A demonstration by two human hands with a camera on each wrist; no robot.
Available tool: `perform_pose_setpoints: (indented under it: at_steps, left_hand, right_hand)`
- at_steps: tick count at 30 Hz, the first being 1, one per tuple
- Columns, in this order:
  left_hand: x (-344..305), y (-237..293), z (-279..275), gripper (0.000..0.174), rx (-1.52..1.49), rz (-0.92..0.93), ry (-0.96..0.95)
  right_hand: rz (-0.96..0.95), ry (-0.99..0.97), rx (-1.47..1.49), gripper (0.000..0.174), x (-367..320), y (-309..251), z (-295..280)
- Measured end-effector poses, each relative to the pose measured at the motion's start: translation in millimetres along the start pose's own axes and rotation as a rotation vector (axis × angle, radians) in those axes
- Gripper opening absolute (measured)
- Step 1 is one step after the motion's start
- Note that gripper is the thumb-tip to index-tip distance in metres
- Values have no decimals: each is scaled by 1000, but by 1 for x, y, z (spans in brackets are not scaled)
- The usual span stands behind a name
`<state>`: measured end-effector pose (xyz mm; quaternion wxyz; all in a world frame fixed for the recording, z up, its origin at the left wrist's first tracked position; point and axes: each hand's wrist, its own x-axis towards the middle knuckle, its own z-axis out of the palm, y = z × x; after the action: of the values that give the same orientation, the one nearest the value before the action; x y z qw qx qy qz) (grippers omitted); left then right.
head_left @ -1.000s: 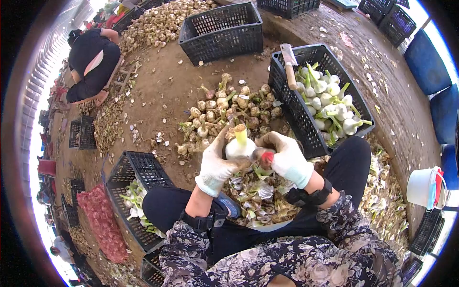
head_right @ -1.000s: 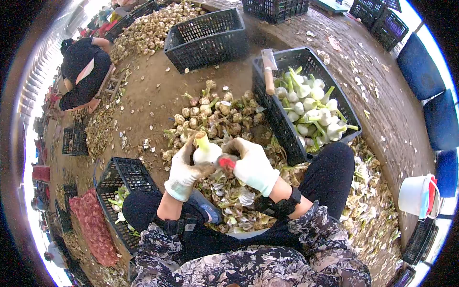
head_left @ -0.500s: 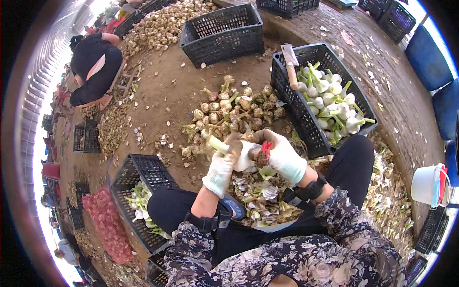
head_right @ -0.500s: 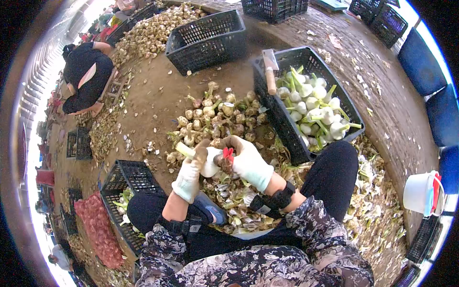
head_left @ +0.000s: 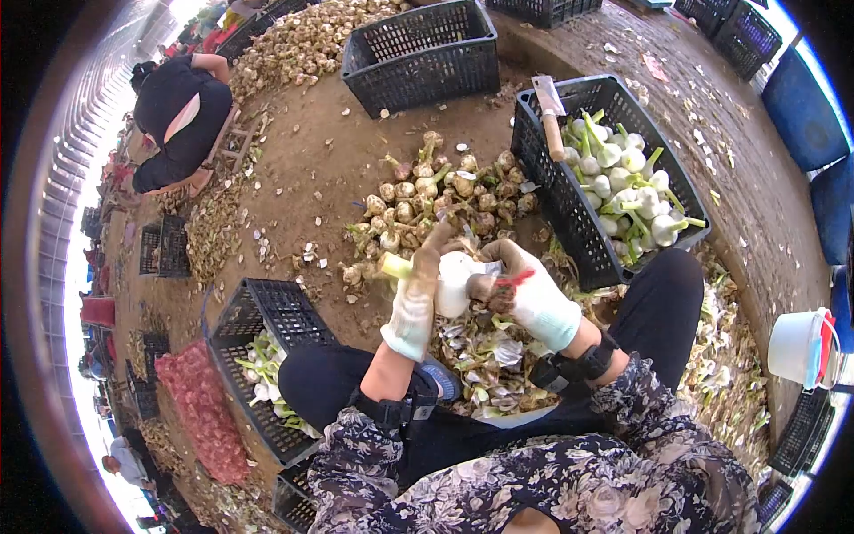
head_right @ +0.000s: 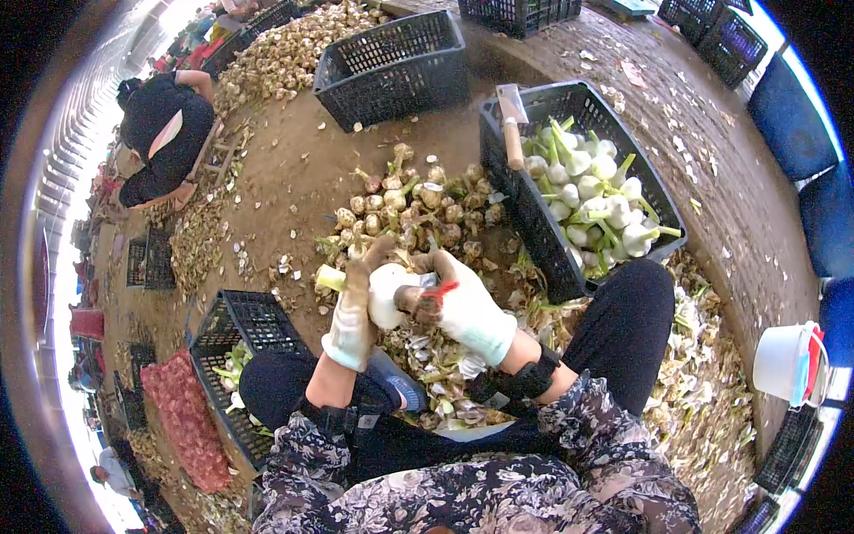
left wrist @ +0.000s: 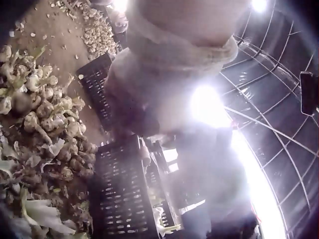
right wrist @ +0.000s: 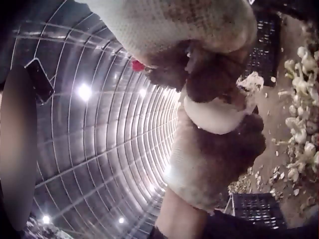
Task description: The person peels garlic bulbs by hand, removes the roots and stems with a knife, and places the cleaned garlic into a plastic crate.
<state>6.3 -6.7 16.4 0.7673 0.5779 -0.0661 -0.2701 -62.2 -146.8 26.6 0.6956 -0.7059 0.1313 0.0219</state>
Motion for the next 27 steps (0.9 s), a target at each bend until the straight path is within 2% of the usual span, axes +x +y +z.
perform_pose_setpoints:
  at_steps: [1, 2, 4, 5, 6, 8, 9, 12, 13, 14, 15, 16, 17, 18, 20, 21, 22, 24, 26, 27]
  left_hand:
    - [2, -5, -6, 61, 77, -65, 36]
    - [3, -8, -12, 61, 77, -62, 36]
    - [0, -8, -20, 59, -119, -190, -129]
    - [-3, -3, -10, 54, -217, -152, -66]
    - [-4, 0, -6, 47, -269, -104, -58]
    - [0, -3, -8, 43, -372, -84, -54]
    - [-1, -5, -10, 43, -373, -86, -50]
    - [0, -3, -8, 44, -398, -38, -58]
    - [-1, -2, -7, 45, -395, -54, -67]
    - [-1, -1, -7, 47, -391, -68, -76]
    - [-1, 0, -9, 51, -392, -45, -33]
    - [1, 1, -11, 51, -535, -39, -26]
    - [-1, 5, -14, 50, -636, -60, -70]
    - [-4, 9, -15, 50, -736, -83, -115]
    - [-4, 12, -13, 49, -774, -78, -88]
    - [-3, 13, -14, 48, -764, -63, -171]
    - [-3, 13, -15, 48, -756, -45, -253]
    - [-4, 12, -18, 43, -688, -30, -173]
    - [-3, 11, -20, 34, -550, -11, -29]
    - [-3, 9, -20, 36, -547, -7, -34]
  right_hand:
    - [89, -9, 212, 21, -1, -7, 1]
    - [86, -10, 210, 21, 1, -6, -1]
    - [40, 30, 318, 16, 6, 3, -6]
    - [60, 96, 636, 11, 17, 15, -5]
    - [21, 197, 706, 11, 20, 24, -5]
    - [71, 120, 746, 17, 18, 38, -4]
    - [21, 39, 764, 23, 16, 45, -4]
    - [-33, 29, 594, 33, 15, 42, -3]
    - [41, 12, 290, 43, 12, 24, -3]
    - [2, 24, 157, 48, 8, 12, -3]
    - [85, -32, 214, 47, 5, 3, -3]
    - [170, -92, 271, 47, 4, -3, -4]
    - [170, -97, 272, 47, 2, -5, -5]
    - [9, -234, 342, 46, -2, -5, -6]
    - [-156, -367, 416, 47, -15, 8, -2]
    - [-53, -361, 784, 47, -25, 29, 6]
    - [-78, -504, 995, 48, -19, 32, 7]
    - [-37, -835, 1392, 49, -6, 40, 8]
    - [61, -289, 864, 47, -11, 8, 4]
    - [81, -331, 910, 38, -12, 12, 2]
